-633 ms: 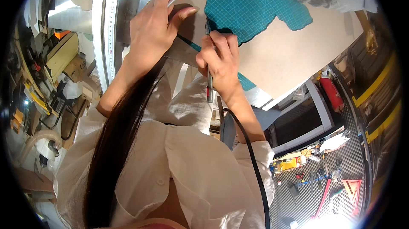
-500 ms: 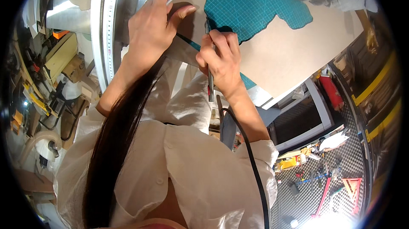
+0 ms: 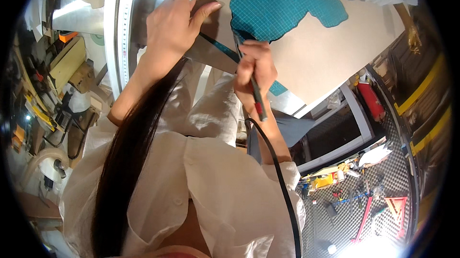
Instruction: The person uses a utility knife to cut a piece of beige material on a cutting mat, following a template. They then handle a yellow sculpted object, placing it on the mat and inspecting it. The person also retrieves a small plastic bag from a shelf and opens it.
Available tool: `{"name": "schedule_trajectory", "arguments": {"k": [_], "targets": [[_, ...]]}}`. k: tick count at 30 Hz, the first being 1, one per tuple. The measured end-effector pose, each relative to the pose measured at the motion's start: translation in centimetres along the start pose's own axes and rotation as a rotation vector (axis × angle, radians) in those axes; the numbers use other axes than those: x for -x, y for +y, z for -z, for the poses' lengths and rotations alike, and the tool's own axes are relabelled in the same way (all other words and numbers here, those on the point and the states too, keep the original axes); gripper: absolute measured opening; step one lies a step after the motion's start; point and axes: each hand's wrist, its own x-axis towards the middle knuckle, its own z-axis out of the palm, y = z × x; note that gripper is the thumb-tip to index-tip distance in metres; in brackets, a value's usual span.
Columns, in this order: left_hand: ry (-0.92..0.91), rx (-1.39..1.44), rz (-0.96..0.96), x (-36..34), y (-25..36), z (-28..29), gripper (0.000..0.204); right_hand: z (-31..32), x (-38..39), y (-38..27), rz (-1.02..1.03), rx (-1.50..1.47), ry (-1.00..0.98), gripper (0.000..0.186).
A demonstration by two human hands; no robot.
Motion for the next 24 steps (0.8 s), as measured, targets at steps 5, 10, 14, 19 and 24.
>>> {"name": "schedule_trajectory", "arguments": {"k": [5, 10, 14, 19, 24], "targets": [[-0.04, 0.055, -0.006, 0.0, 0.7, 0.7, 0.042, 1.8, 1.2, -2.0, -0.119, -0.022, 0.229, 0.031], [-0.037, 0.012, -0.03, -0.1, 2.1, 1.7, 0.052, 5.2, 1.1, -3.2, -0.064, 0.097, 0.279, 0.03], [-0.133, 0.199, 0.19, 0.4, 3.1, 4.9, 0.04, 6.1, 1.2, -6.2, -0.396, -0.087, 0.242, 0.022], [0.162, 0.306, 0.286, -0.4, -2.2, 11.3, 0.025, 6.1, -0.5, -7.4, -0.437, 0.302, 0.101, 0.021], [0.286, 0.291, 0.33, -0.3, -10.1, 13.6, 0.028, 1.3, -3.1, -9.3, -0.276, 0.431, -0.053, 0.017]]}}
